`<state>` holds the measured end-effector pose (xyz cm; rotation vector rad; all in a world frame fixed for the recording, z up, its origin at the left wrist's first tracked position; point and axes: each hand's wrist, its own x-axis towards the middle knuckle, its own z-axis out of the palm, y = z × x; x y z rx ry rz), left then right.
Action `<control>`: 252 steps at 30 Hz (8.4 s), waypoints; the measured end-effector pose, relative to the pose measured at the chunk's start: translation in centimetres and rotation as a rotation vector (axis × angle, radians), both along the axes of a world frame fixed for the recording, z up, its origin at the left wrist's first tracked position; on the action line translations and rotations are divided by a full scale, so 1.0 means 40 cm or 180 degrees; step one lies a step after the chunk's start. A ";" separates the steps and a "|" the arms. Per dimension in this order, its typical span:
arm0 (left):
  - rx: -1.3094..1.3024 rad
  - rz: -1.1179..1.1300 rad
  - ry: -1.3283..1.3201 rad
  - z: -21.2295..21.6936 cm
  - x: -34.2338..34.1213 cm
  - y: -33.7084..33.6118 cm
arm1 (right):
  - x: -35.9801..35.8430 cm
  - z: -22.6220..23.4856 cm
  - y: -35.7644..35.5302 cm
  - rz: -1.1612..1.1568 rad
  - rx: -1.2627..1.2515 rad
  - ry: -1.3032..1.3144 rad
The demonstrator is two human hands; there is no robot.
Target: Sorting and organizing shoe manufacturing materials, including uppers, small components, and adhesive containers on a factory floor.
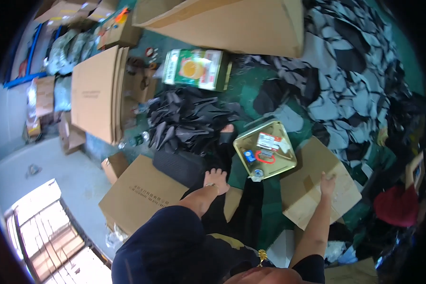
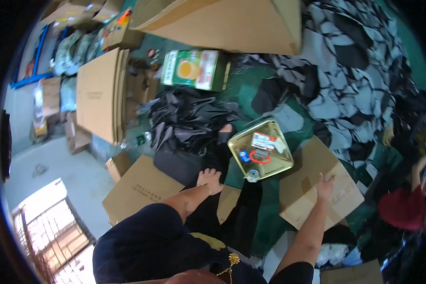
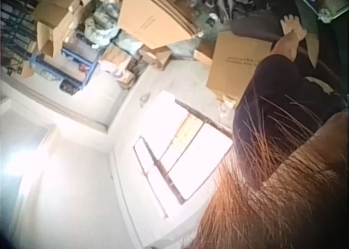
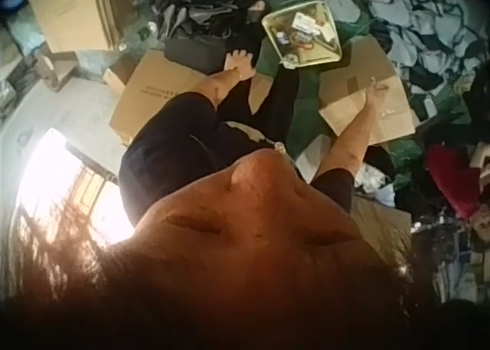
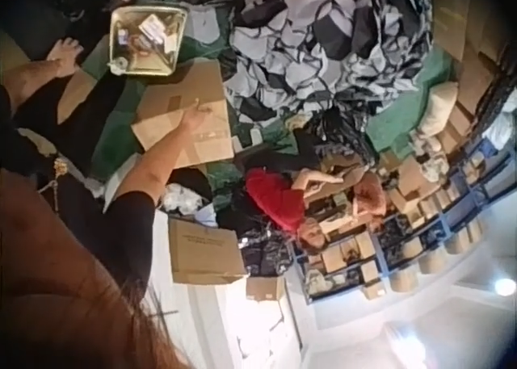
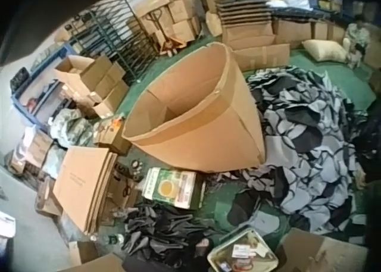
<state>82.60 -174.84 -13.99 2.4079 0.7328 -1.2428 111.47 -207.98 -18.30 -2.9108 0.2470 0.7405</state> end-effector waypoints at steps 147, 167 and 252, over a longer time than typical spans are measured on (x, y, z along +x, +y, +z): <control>-0.0739 0.0579 0.0484 -0.037 -0.066 0.154 | -0.225 -0.129 0.390 -0.2095 0.1701 0.0342; -0.0482 0.0644 0.0301 -0.052 -0.090 0.168 | -0.017 0.067 0.950 -0.0514 0.3707 0.0642; -0.0462 0.0622 0.0293 -0.070 -0.100 0.166 | -0.016 -0.181 0.620 0.0221 0.0684 0.0317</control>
